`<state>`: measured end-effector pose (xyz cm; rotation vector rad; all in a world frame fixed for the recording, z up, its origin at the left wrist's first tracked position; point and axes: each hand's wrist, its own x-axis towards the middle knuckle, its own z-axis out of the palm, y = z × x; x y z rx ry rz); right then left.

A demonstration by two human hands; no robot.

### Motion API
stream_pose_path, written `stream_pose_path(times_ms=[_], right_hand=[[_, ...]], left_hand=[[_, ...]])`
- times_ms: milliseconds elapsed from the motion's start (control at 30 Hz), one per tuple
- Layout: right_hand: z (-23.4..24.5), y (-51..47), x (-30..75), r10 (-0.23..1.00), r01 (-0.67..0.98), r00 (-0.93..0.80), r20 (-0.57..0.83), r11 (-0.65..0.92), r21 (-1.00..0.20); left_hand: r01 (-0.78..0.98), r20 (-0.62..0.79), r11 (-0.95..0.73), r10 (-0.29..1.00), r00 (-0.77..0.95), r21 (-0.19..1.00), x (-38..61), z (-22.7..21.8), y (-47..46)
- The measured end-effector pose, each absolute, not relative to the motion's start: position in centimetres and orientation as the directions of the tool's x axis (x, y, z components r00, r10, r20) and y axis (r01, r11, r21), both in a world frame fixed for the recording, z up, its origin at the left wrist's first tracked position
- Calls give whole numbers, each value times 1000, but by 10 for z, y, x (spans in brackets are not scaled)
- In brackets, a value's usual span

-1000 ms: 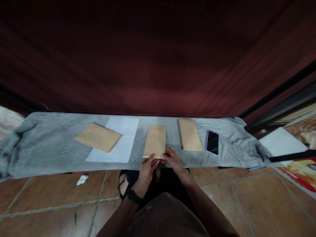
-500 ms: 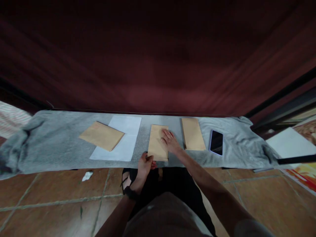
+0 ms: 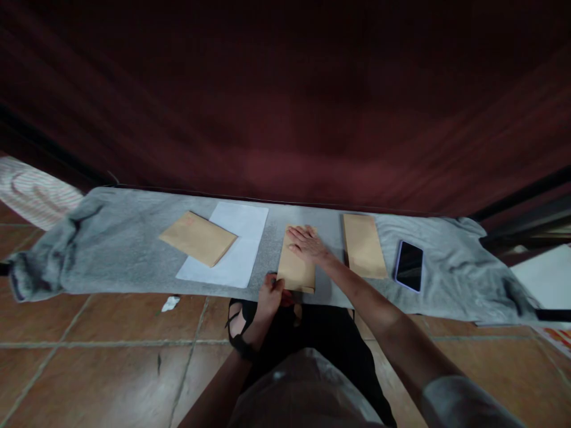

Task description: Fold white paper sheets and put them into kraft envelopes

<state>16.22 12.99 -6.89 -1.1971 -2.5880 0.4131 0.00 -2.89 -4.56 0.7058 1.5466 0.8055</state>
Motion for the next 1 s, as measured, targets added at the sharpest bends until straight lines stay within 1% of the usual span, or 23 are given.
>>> stream_pose_path(times_ms=[133,300,533,633,700,800,900,933,1000], right_hand=[[-67,119,157,733,667,-674,86,655,-356],[-67,101,155,692,619,-717,86,689,-378],[-68,75,159,602,522,-793,91,749,-409],[-66,64,160,581,506,-812,60,750,-427],[-63,56,161,570,503,-821,32,749,-431],[-59,44,163,566,506,-824,5,741,-442],[-55,33,165,569,501,-822,6,729,-466],[-55,29,166,569,497,-822,12,728,-473],[-55,22,168,568,488,-823,25,729,-480]], left_hand=[[-42,-572,571,815,-89,820,-3,-52,-29],[-85,-569,563,819,-79,822,-4,-55,-29],[-74,-577,572,814,-73,817,-4,-50,-31],[-67,-565,561,820,-88,825,-2,-46,-33],[-33,-551,552,825,-124,833,-1,-44,-35],[88,-499,522,844,-198,848,2,-42,-37],[321,-410,465,883,-227,825,4,-40,-39],[428,-373,437,899,-229,791,4,-39,-40],[649,-290,360,932,-218,670,6,-36,-43]])
